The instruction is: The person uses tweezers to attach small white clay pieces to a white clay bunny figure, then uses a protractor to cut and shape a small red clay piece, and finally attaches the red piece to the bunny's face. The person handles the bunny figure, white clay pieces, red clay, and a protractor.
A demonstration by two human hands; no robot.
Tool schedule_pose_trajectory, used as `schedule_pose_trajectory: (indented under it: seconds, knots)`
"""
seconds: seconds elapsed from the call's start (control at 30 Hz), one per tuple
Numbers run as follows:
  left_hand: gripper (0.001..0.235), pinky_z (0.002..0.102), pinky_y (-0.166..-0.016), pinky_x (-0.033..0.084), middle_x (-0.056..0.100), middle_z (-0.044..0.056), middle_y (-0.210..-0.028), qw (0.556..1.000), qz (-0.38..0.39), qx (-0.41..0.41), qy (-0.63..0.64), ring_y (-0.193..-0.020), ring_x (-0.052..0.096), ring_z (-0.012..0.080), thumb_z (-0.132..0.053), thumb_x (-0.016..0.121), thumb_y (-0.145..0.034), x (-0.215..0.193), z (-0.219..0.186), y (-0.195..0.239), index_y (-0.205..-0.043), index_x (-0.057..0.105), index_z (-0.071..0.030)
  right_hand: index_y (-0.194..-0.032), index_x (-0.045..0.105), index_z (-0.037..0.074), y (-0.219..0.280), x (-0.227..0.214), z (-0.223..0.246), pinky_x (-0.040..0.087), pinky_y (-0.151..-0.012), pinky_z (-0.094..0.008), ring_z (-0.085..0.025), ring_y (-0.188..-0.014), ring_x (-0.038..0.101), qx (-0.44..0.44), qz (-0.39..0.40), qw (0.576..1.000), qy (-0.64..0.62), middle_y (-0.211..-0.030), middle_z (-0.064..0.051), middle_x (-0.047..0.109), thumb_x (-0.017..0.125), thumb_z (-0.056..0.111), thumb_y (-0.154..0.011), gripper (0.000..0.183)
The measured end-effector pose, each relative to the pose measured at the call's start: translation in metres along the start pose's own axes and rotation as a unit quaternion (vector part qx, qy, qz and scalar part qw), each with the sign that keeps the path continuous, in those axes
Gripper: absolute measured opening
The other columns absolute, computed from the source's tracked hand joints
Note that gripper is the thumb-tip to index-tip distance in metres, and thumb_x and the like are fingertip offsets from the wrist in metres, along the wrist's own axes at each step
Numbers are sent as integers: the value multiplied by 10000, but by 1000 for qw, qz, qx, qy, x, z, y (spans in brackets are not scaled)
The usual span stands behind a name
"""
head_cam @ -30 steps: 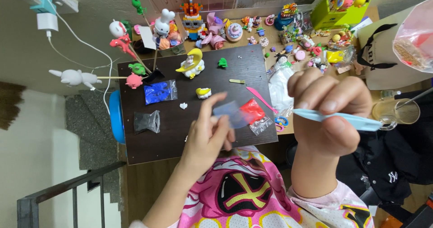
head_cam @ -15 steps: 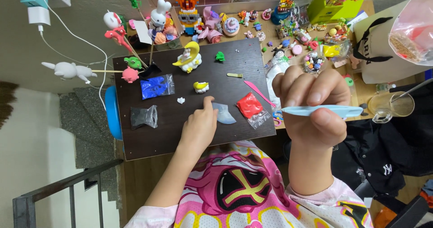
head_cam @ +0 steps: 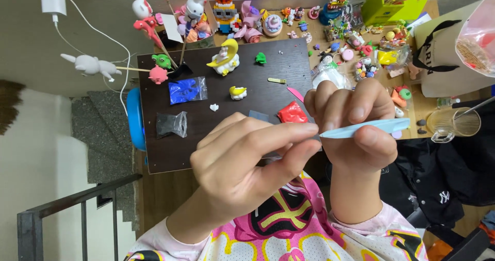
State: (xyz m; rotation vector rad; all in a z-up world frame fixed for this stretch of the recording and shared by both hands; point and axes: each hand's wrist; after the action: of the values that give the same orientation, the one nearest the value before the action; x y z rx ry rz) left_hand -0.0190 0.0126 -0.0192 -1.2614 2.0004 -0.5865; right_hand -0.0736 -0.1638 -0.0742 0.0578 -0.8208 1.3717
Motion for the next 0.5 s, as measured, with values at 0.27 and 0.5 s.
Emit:
schedule_pose_trajectory:
  seconds: [0.27, 0.5]
  knots:
    - [62, 288, -676, 479, 736, 3, -841, 1000, 1, -8, -12, -667, 647, 123, -130, 722, -988, 3, 2, 0, -1028, 717, -83, -960, 558, 190, 1, 1, 1, 333, -788, -367, -172, -775, 455, -2, -2, 1000, 12, -775, -47, 642, 701, 267, -909, 170]
    - [7, 303, -668, 470, 654, -36, -767, 999, 0, 23, -35, -628, 581, 125, -79, 702, -991, 6, 5, -1, -995, 697, -78, -957, 538, 181, 2, -2, -2, 350, -810, -368, -172, -768, 453, 3, -2, 1000, 20, -763, -55, 634, 699, 264, -909, 188]
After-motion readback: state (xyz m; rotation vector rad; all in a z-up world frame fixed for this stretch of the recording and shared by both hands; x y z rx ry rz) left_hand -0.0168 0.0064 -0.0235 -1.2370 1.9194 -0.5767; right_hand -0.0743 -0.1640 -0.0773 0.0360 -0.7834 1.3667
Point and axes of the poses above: each hand's wrist, its own y-axis away from the middle knuckle, its own x-axis out of the palm, z = x × y
